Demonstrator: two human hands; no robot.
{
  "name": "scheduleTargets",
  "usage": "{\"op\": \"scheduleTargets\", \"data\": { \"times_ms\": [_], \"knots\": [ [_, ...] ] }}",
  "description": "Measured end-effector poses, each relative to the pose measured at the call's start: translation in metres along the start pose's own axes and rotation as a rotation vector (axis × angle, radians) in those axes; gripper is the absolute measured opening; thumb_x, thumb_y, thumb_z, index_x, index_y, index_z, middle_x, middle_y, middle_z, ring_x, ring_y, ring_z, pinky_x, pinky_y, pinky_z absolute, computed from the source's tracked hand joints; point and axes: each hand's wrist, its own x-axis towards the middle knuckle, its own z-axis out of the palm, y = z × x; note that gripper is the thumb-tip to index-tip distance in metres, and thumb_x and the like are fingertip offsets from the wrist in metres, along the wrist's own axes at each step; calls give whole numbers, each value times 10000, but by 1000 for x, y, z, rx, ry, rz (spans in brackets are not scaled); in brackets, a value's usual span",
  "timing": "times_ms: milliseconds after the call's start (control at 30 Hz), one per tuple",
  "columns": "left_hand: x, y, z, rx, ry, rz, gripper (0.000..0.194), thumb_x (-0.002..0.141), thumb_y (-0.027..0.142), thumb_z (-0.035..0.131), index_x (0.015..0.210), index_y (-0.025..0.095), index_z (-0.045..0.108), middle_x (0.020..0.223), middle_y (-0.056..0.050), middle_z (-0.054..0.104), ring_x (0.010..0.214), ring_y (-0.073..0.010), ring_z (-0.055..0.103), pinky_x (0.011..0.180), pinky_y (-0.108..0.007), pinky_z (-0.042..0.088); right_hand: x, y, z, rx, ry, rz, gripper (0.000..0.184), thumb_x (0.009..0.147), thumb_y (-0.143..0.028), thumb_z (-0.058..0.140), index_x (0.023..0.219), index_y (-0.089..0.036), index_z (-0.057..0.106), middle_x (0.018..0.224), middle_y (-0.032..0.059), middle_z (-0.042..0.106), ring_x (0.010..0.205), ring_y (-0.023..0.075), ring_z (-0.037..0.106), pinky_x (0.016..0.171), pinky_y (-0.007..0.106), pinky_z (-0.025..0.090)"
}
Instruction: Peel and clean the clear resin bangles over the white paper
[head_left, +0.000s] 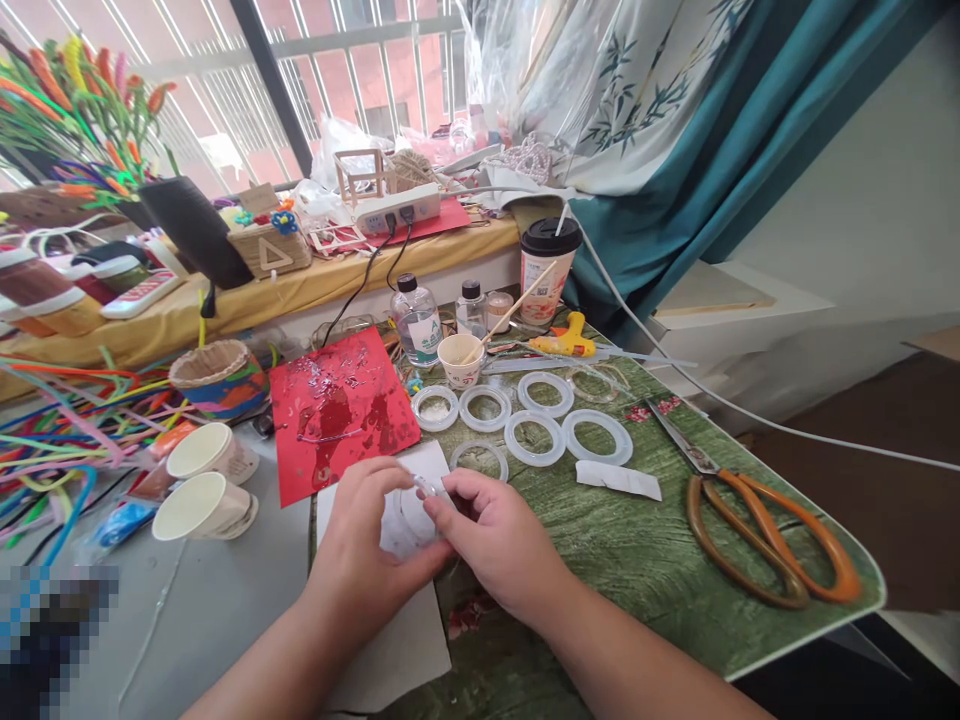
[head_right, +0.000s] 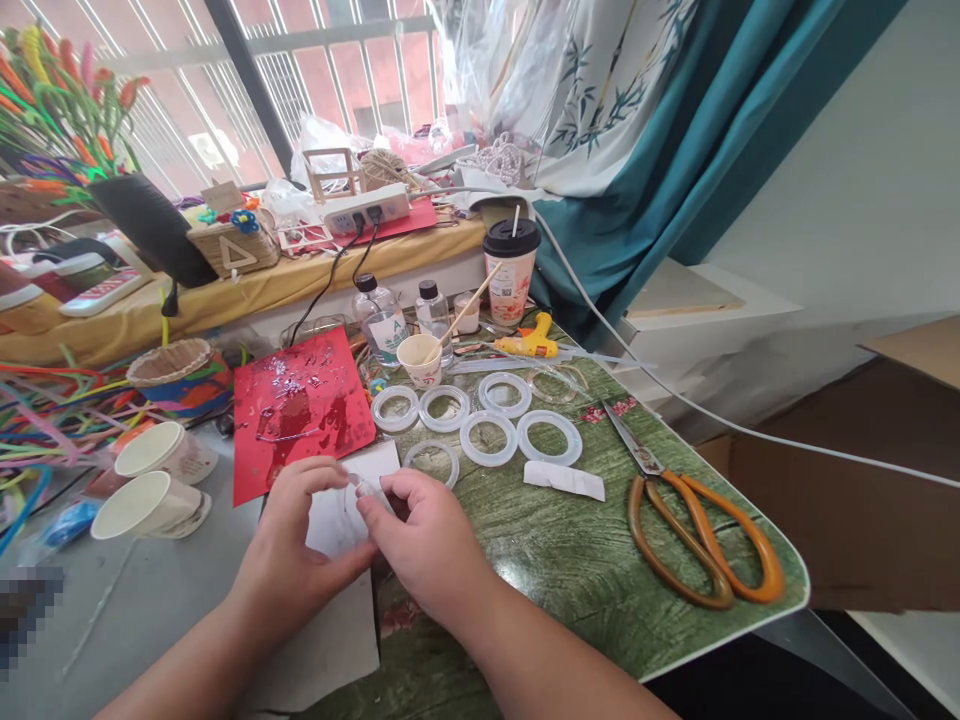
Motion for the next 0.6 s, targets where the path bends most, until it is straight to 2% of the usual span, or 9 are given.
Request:
{"op": "scheduleTargets", "data": {
  "times_ms": [67,100,200,300,367,433,500,600],
  "knots": [
    [-2,-1,0,-43,-110,27,606,862,325,830,1422,255,609,1398,-162,645,1278,-348,617,1060,-445,501,0,0,0,82,-39,33,374,915,-551,739,830,-187,725,761,12,657,731,175,583,663,279,485],
    [-3,-1,1,-75,-172,39,632,921,333,770,1512,266,556,1436,-165,625,1309,-345,604,1086,-447,490,0,0,0,126,-58,55,398,908,-575,741,833,-185,726,754,11,652,719,169,575,658,277,477],
    [-3,-4,-1,-164,-222,20,540,1044,345,562,1578,273,527,1313,-152,670,1201,-310,651,1032,-423,519,0,-1,1,254,-109,120,455,883,-637,742,866,-182,740,775,11,654,719,159,558,681,278,466],
    [-2,-8,-3,-181,-176,-73,391,1056,329,514,1390,248,701,1080,-114,723,982,-266,688,890,-370,552,0,0,3,337,-160,164,496,837,-681,767,850,-186,739,736,-3,625,675,144,514,664,273,449],
    [-2,-10,-4,-184,-141,-176,274,1022,344,591,1201,237,768,915,-71,726,809,-229,670,755,-318,540,0,3,4,369,-167,201,517,842,-704,747,823,-188,721,665,-21,567,614,133,460,621,269,428],
    [-2,-9,-3,-267,-115,-283,208,982,383,661,1074,233,772,817,-39,710,688,-195,624,652,-284,504,-1,6,5,376,-153,227,526,884,-715,689,808,-195,698,621,-33,516,582,132,428,599,269,416],
    [1,-7,-1,-414,-76,-394,220,954,432,702,983,223,762,766,-23,694,636,-172,596,607,-264,483,-2,7,5,346,-143,199,517,931,-701,637,809,-201,680,636,-31,516,593,137,435,607,271,417],
    [7,-3,1,-617,36,-583,320,908,531,748,879,212,726,644,21,616,575,-145,557,556,-233,462,-6,3,5,188,-163,50,476,1001,-624,586,788,-203,649,753,-3,575,685,151,487,674,278,439]
  ]
}}
